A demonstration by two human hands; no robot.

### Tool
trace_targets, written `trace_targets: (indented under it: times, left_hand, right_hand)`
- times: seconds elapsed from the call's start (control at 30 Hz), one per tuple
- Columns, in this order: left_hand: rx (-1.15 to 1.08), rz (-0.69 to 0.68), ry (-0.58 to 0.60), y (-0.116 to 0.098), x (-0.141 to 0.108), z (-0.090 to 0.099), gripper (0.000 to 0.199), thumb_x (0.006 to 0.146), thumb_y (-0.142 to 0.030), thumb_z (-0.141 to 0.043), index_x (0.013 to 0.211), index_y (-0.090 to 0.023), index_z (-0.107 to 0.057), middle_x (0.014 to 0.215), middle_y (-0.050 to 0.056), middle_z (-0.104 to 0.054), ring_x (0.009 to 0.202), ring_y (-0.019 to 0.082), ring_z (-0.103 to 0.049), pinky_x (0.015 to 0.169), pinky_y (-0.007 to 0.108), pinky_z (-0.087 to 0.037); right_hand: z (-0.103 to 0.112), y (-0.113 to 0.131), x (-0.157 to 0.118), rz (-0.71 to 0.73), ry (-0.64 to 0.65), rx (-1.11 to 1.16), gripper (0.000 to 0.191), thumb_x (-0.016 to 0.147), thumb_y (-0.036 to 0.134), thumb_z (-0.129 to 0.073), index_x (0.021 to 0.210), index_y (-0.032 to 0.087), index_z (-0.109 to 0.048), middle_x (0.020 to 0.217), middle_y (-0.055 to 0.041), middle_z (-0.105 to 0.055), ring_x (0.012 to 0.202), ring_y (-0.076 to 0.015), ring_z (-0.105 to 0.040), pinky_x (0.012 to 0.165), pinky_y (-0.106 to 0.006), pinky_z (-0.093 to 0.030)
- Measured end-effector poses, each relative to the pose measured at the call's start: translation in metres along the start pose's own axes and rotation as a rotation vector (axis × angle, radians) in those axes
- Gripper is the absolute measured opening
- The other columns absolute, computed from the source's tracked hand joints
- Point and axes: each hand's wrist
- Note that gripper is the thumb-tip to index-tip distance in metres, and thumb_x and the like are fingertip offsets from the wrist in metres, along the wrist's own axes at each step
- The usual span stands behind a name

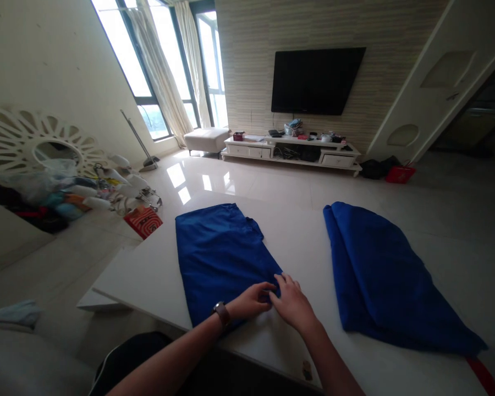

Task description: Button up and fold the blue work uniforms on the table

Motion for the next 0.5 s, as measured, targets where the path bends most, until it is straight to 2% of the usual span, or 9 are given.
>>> trace_targets:
  times: [0.07, 0.17, 0.27, 0.33, 0.37, 0.43, 0.5]
  left_hand:
    - [0.114, 0.008, 0.05, -0.018, -0.011, 0.001, 0.042, 0.084, -0.025, -0.067, 0.125, -0.019, -0.068, 0.125, 0.012, -0.072, 0.117, 0.025, -0.068, 0.103, 0.039, -0.055]
    - [0.488, 0.041, 0.039, -0.039, -0.022, 0.033, 0.042, 0.086, -0.03, -0.066, 0.127, -0.022, -0.068, 0.133, 0.012, -0.067, 0.126, 0.029, -0.061, 0.112, 0.045, -0.048]
    - [0.822, 0.244, -0.01, -0.045, -0.023, 0.062, 0.059, 0.086, -0.029, -0.065, 0.144, -0.025, -0.057, 0.16, 0.017, -0.044, 0.149, 0.041, -0.039, 0.118, 0.068, -0.035]
    - [0.92, 0.378, 0.006, -0.044, -0.023, 0.068, 0.073, 0.086, -0.027, -0.066, 0.155, -0.027, -0.045, 0.171, 0.018, -0.027, 0.157, 0.046, -0.022, 0.114, 0.078, -0.031]
    - [0.946, 0.412, 0.031, -0.044, -0.023, 0.066, 0.079, 0.085, -0.026, -0.067, 0.159, -0.027, -0.039, 0.172, 0.019, -0.022, 0.158, 0.047, -0.018, 0.113, 0.08, -0.031]
    - [0.993, 0.442, 0.064, -0.046, -0.026, 0.056, 0.086, 0.083, -0.026, -0.071, 0.162, -0.026, -0.035, 0.171, 0.022, -0.023, 0.156, 0.048, -0.023, 0.11, 0.075, -0.04]
    - [1.037, 0.435, 0.062, -0.052, -0.03, 0.046, 0.076, 0.084, -0.028, -0.071, 0.155, -0.02, -0.047, 0.16, 0.027, -0.042, 0.144, 0.047, -0.045, 0.105, 0.065, -0.05]
  right_hand:
    - [0.002, -0.018, 0.009, -0.096, -0.029, -0.057, 0.065, 0.096, 0.036, -0.055, 0.156, 0.013, -0.047, 0.164, -0.0218, -0.037, 0.147, -0.0389, -0.04, 0.117, -0.047, -0.038]
    - [0.004, -0.042, 0.016, -0.2, 0.006, -0.077, 0.067, 0.095, 0.037, -0.057, 0.155, 0.011, -0.045, 0.157, -0.0239, -0.044, 0.142, -0.0368, -0.048, 0.114, -0.043, -0.041]
    - [0.003, -0.057, 0.019, -0.295, 0.112, -0.066, 0.067, 0.091, 0.037, -0.063, 0.15, 0.01, -0.048, 0.142, -0.023, -0.057, 0.127, -0.0332, -0.061, 0.106, -0.04, -0.046]
    - [0.001, -0.062, 0.021, -0.33, 0.159, -0.098, 0.066, 0.086, 0.037, -0.069, 0.144, 0.011, -0.051, 0.137, -0.0226, -0.06, 0.124, -0.0333, -0.062, 0.103, -0.04, -0.047]
    - [0.0, -0.063, 0.023, -0.344, 0.171, -0.13, 0.065, 0.083, 0.036, -0.071, 0.141, 0.011, -0.053, 0.136, -0.0225, -0.06, 0.125, -0.0343, -0.061, 0.102, -0.041, -0.048]
    - [-0.002, -0.062, 0.027, -0.368, 0.175, -0.21, 0.061, 0.081, 0.035, -0.073, 0.135, 0.013, -0.056, 0.135, -0.0219, -0.059, 0.129, -0.0373, -0.057, 0.1, -0.044, -0.048]
    - [-0.003, -0.058, 0.031, -0.371, 0.171, -0.275, 0.057, 0.08, 0.032, -0.073, 0.132, 0.015, -0.057, 0.135, -0.0206, -0.057, 0.13, -0.0389, -0.053, 0.096, -0.046, -0.048]
Point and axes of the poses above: each hand's wrist, its own x-axis towards the middle knuckle, its own z-axis out of the back of the hand, y = z × x
